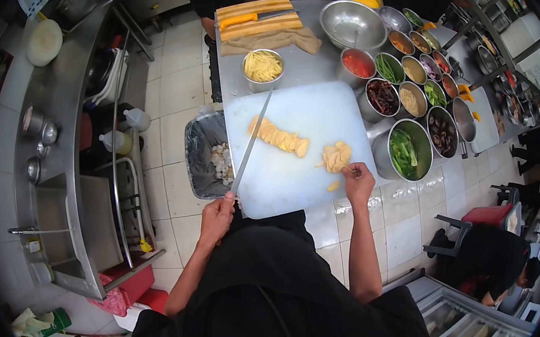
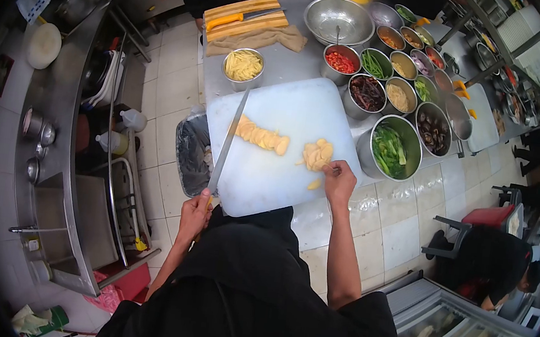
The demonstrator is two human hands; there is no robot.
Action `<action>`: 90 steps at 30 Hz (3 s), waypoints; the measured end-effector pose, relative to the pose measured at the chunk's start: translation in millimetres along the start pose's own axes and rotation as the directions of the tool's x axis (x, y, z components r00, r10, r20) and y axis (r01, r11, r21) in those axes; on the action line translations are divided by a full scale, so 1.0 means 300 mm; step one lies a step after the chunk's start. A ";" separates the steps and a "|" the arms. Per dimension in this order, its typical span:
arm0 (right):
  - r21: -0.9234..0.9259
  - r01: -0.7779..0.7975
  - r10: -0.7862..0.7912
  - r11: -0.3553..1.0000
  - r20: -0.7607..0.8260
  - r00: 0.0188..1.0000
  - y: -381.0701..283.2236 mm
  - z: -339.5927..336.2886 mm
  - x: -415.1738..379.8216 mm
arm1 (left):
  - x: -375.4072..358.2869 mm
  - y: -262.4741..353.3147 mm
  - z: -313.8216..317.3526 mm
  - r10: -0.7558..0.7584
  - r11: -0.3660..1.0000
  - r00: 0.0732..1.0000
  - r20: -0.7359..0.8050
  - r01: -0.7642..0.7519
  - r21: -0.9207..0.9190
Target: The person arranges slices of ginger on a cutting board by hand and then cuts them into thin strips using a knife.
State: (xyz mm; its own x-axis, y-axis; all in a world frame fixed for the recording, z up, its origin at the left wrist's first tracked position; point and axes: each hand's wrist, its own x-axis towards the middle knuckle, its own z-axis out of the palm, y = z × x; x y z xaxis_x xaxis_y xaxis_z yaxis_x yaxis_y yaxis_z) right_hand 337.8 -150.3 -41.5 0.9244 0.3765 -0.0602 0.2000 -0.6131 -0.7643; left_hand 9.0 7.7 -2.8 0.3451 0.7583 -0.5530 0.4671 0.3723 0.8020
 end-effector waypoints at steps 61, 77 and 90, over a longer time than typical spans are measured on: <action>-0.088 -0.026 0.031 0.996 0.057 0.998 -0.042 -0.013 -0.009 | -0.009 -0.009 -0.001 0.007 1.000 1.000 0.004 -0.007 -0.017; -0.027 0.211 -0.153 0.977 0.598 0.787 -0.263 0.167 0.195 | -0.037 -0.001 0.004 -0.010 1.000 1.000 -0.026 0.010 0.005; -0.067 0.369 -0.327 0.927 0.336 0.883 -0.245 0.130 0.182 | -0.035 -0.015 -0.006 -0.017 0.999 0.999 -0.032 0.016 -0.030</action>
State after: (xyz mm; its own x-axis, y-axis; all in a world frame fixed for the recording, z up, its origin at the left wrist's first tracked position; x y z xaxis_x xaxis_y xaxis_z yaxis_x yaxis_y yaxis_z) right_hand 360.9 -57.6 -13.5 0.6418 0.7667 -0.0191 0.5481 -0.4760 -0.6878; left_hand 1.8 -0.9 -0.2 0.3112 0.7684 -0.5591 0.4476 0.4005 0.7996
